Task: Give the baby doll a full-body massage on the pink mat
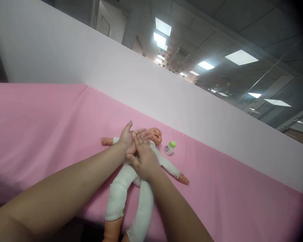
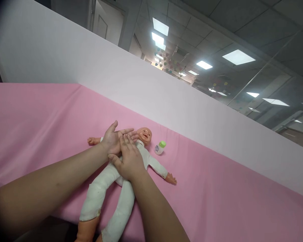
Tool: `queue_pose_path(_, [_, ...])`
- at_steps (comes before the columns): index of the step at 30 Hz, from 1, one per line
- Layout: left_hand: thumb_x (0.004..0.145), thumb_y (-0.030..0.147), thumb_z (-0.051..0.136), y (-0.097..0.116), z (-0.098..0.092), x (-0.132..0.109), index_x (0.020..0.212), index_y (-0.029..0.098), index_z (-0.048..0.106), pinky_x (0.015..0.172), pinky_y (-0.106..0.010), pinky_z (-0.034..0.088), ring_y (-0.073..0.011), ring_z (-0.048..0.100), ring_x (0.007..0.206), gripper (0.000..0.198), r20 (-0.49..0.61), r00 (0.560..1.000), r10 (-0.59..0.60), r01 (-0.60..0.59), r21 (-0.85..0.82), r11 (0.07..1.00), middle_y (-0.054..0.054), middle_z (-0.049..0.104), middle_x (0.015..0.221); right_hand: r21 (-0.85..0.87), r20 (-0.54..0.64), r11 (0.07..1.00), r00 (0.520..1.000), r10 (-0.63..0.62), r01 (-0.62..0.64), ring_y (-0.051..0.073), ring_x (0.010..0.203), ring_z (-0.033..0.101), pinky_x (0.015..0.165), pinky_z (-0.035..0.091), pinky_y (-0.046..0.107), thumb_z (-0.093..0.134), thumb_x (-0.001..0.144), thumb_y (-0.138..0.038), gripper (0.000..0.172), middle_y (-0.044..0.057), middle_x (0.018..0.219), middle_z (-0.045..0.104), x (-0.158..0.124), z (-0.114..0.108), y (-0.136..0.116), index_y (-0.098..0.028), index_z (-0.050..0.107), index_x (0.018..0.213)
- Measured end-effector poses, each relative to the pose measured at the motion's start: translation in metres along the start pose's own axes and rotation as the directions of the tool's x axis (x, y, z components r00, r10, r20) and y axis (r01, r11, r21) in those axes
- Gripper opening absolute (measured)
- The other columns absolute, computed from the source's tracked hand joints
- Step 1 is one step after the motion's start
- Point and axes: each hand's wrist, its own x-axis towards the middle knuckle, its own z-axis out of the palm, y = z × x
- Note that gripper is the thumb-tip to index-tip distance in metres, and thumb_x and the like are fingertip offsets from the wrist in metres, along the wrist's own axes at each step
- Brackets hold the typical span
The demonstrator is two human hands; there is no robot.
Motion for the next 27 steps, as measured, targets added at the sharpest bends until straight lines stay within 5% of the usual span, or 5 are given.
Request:
queue_pose_path(7, [0.094,0.069,0.043,0.026,-0.021,0.016,0.137,0.002,0.053,0.088,-0.043,0.061,-0.0349,0.071,0.110,0.080,-0.108,0.985,0.138,-0.142,-0.037,0.989,-0.029,0.068,0.121,0.047,0.097,0.988,0.984,-0.148,0.144,0.027,0.154,0.028,0.127,0.023,0.050,0.055,0.098,-0.058,0.076,0.011,0.164,0.035,-0.003,-0.005,-0.009,-0.018,0.034,0.159])
queue_pose_path(11, [0.095,0.068,0.041,0.030,-0.027,0.020,0.138,0.002,0.052,0.087,-0.044,0.061,-0.0339,0.072,0.107,0.080,-0.102,0.985,0.142,-0.148,-0.060,0.987,-0.028,0.069,0.118,0.071,0.182,0.982,0.965,-0.186,0.176,0.027,0.156,0.022,0.128,0.016,0.054,0.057,0.095,-0.060,0.086,0.012,0.167,0.027,-0.004,-0.007,-0.023,-0.018,0.024,0.162])
queue_pose_path(15, [0.096,0.067,0.040,0.021,-0.015,0.009,0.137,0.001,0.054,0.090,-0.043,0.060,-0.0325,0.072,0.108,0.079,0.009,0.994,0.105,-0.104,-0.069,0.992,-0.028,0.070,0.119,0.048,0.165,0.991,0.977,-0.132,0.126,0.031,0.158,0.011,0.127,0.006,0.059,0.061,0.091,-0.065,0.101,0.013,0.170,0.015,-0.003,-0.007,-0.026,-0.018,0.010,0.164])
queue_pose_path(19, [0.096,0.064,0.043,0.005,0.001,-0.005,0.132,0.003,0.059,0.088,-0.045,0.061,-0.0344,0.072,0.107,0.074,0.036,0.999,0.024,-0.023,-0.041,0.999,-0.027,0.071,0.117,0.062,0.115,0.995,0.989,-0.088,0.082,0.032,0.159,0.007,0.128,0.010,0.055,0.062,0.088,-0.069,0.110,0.013,0.171,0.010,-0.004,-0.006,-0.020,-0.017,0.003,0.165])
queue_pose_path(27, [0.094,0.066,0.045,-0.008,-0.003,-0.001,0.130,0.006,0.060,0.090,-0.052,0.059,-0.0367,0.072,0.106,0.072,0.067,0.995,-0.074,0.073,0.021,0.997,-0.027,0.070,0.119,0.035,0.060,0.997,0.996,0.068,-0.071,0.032,0.158,0.012,0.127,0.009,0.059,0.053,0.097,-0.063,0.089,0.013,0.169,0.021,-0.001,-0.002,-0.017,-0.018,0.016,0.164])
